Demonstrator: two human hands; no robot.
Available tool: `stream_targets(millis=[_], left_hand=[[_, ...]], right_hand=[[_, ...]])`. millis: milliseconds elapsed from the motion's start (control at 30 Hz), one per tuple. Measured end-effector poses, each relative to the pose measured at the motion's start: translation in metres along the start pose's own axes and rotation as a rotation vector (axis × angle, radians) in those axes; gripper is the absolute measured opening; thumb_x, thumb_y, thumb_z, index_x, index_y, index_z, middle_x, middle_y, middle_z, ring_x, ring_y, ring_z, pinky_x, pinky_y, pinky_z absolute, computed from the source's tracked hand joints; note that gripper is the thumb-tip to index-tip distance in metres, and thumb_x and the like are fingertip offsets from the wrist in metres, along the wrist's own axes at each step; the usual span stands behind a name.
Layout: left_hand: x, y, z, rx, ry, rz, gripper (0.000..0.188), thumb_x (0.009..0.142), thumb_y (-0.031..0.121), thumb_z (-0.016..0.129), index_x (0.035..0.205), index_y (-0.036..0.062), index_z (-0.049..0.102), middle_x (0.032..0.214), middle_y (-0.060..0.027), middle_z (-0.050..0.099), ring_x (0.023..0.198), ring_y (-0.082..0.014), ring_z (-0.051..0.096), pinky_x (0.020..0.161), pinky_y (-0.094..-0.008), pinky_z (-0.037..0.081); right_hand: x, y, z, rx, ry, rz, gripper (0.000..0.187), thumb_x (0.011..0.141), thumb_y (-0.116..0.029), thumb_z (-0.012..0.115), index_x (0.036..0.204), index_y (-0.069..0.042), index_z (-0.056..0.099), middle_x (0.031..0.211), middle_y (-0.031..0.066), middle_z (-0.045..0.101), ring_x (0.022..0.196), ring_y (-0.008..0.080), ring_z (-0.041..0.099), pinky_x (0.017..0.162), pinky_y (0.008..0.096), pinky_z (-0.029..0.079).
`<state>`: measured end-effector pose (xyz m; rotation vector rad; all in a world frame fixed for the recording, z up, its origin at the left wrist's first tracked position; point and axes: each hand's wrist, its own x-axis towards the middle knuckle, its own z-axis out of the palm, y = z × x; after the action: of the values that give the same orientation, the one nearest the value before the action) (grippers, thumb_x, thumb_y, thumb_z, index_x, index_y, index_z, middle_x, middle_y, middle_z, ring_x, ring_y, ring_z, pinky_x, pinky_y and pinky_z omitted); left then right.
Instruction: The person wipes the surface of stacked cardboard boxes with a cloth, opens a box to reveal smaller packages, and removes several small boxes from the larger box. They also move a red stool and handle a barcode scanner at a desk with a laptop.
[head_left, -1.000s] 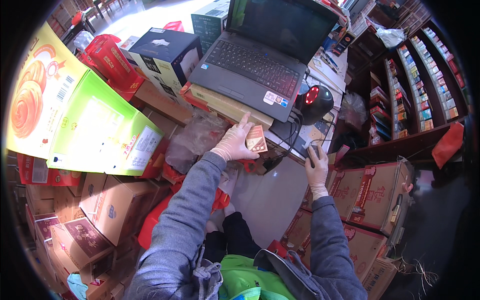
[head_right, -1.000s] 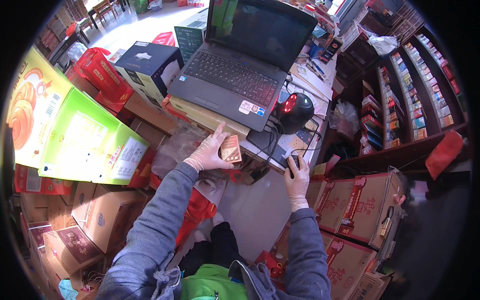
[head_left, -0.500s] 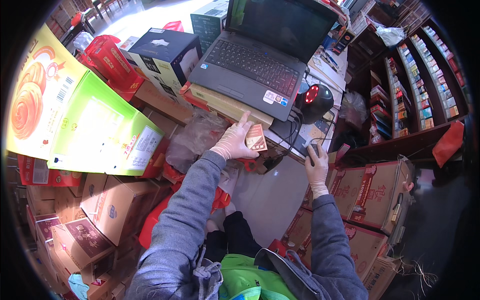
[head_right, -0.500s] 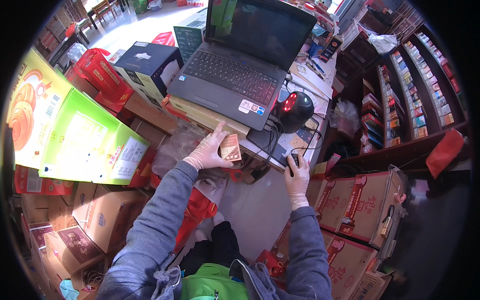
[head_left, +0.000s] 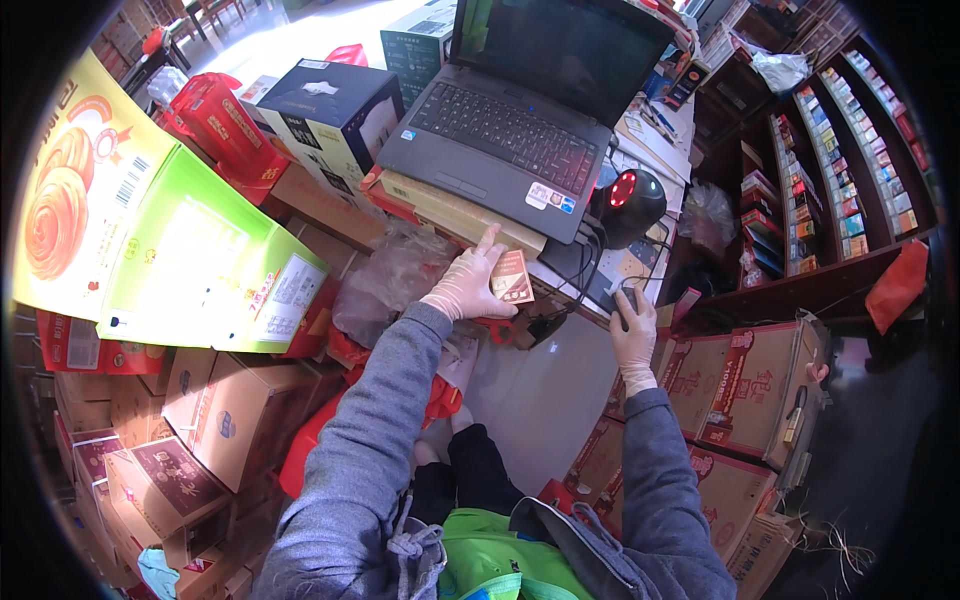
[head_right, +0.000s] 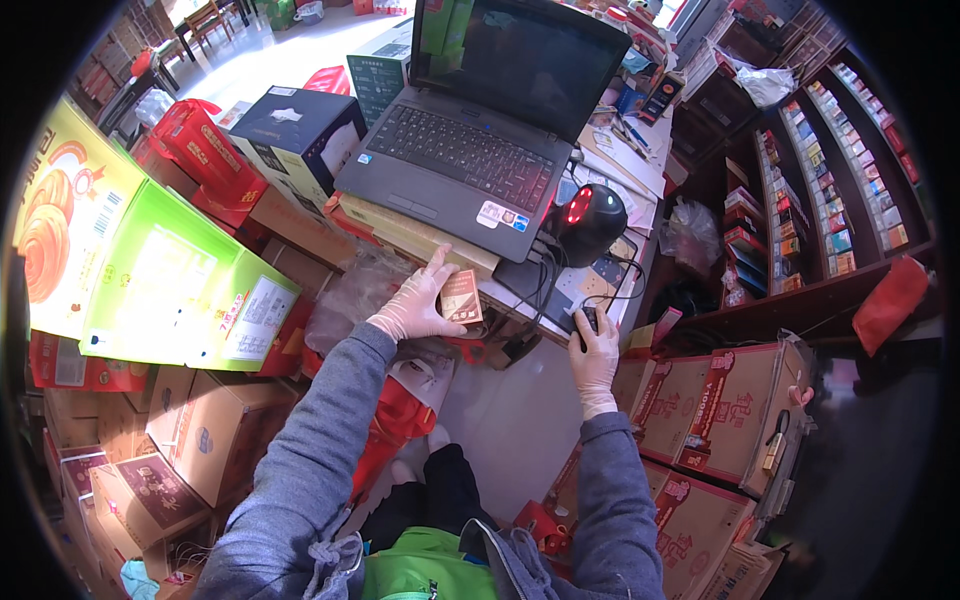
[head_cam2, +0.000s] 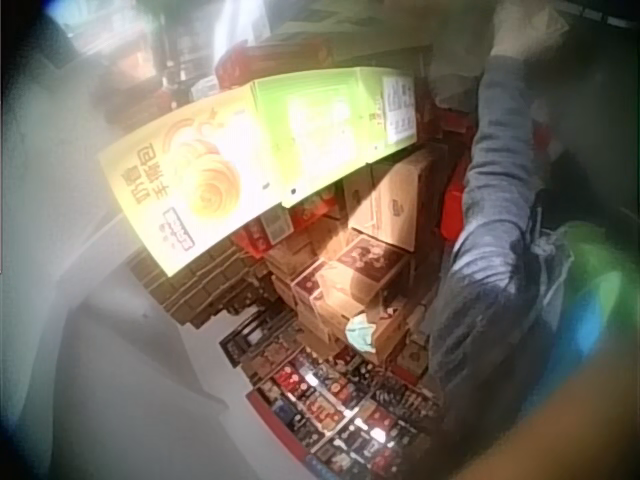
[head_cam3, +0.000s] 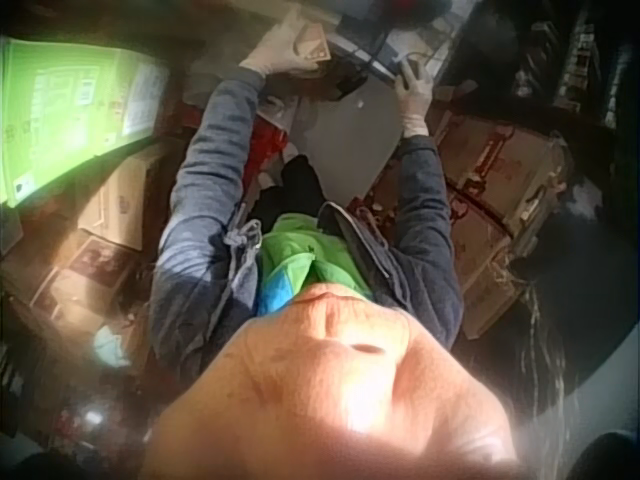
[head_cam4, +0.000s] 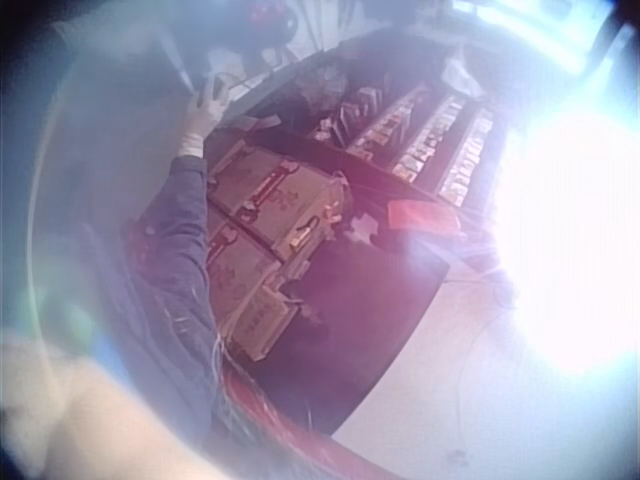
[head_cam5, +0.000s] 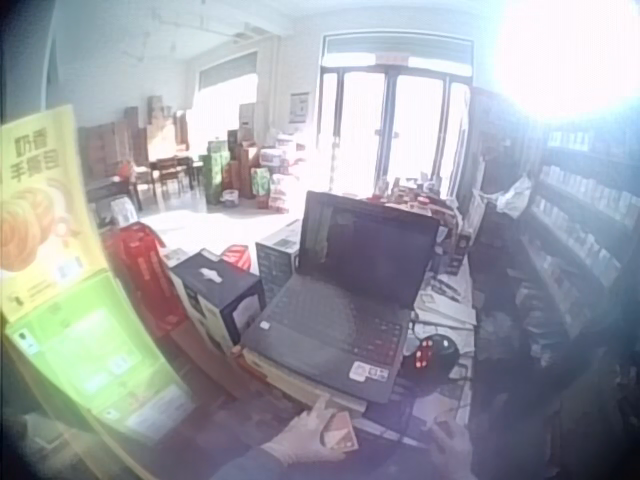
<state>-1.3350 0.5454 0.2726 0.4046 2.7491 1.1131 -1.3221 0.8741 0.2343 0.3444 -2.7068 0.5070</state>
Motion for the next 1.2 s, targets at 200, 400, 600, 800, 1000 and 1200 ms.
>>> stream_targets(millis=[200,400,600,800,1000,1200], left_hand=[[0.0004,-0.0004,-0.0015,-0.002,-0.010,0.004,0.095,0.054,0.037,0.080,0.128,-0.0086,0.043,0.150,-0.0202,0.015,0.120,-0.0389,0.044,0.102,-0.0404,0.037],[0.0004,0.0003,-0.0025,0.010,-0.011,0.013,0.095,0.055,0.038,0.080,0.127,-0.0111,0.043,0.149,-0.0212,0.015,0.120,-0.0391,0.045,0.103,-0.0403,0.037],[0.0004,0.0013,-0.0031,0.013,-0.013,0.008,0.094,0.055,0.038,0.080,0.126,-0.0113,0.044,0.149,-0.0206,0.015,0.119,-0.0391,0.045,0.102,-0.0406,0.037],[0.0003,0.0018,-0.0039,0.003,-0.018,0.005,0.094,0.054,0.037,0.080,0.126,-0.0105,0.044,0.149,-0.0200,0.016,0.119,-0.0391,0.045,0.102,-0.0410,0.038],[0.0006,0.0015,-0.0035,0.007,-0.020,0.002,0.094,0.054,0.038,0.080,0.126,-0.0107,0.044,0.149,-0.0199,0.015,0.120,-0.0392,0.045,0.102,-0.0410,0.037],[0.0005,0.0020,-0.0048,0.016,-0.031,-0.006,0.095,0.054,0.038,0.080,0.127,-0.0104,0.043,0.149,-0.0197,0.014,0.120,-0.0391,0.044,0.103,-0.0407,0.037]], right_hand=[[0.0001,-0.0001,0.0010,-0.011,0.020,-0.011,0.039,0.075,-0.009,0.065,0.114,-0.014,0.064,0.125,0.0183,0.051,0.115,0.0366,0.047,0.097,0.0425,0.040],[0.0008,-0.0005,0.0017,-0.014,0.031,0.000,0.038,0.075,-0.008,0.065,0.113,-0.013,0.064,0.126,0.0175,0.051,0.114,0.0362,0.048,0.097,0.0422,0.041],[0.0020,-0.0002,0.0029,0.001,0.047,0.012,0.039,0.074,-0.006,0.065,0.112,-0.013,0.063,0.126,0.0171,0.051,0.114,0.0363,0.047,0.097,0.0422,0.041],[0.0020,0.0001,0.0040,-0.010,0.051,0.029,0.040,0.074,-0.007,0.065,0.114,-0.014,0.063,0.128,0.0166,0.050,0.115,0.0363,0.047,0.097,0.0423,0.040],[0.0021,0.0005,0.0044,-0.012,0.048,0.035,0.040,0.075,-0.007,0.065,0.114,-0.014,0.063,0.129,0.0167,0.050,0.115,0.0363,0.047,0.098,0.0424,0.040],[0.0028,-0.0009,0.0041,-0.021,0.047,0.047,0.040,0.074,-0.007,0.065,0.114,-0.013,0.063,0.127,0.0164,0.050,0.115,0.0362,0.047,0.097,0.0425,0.040]])
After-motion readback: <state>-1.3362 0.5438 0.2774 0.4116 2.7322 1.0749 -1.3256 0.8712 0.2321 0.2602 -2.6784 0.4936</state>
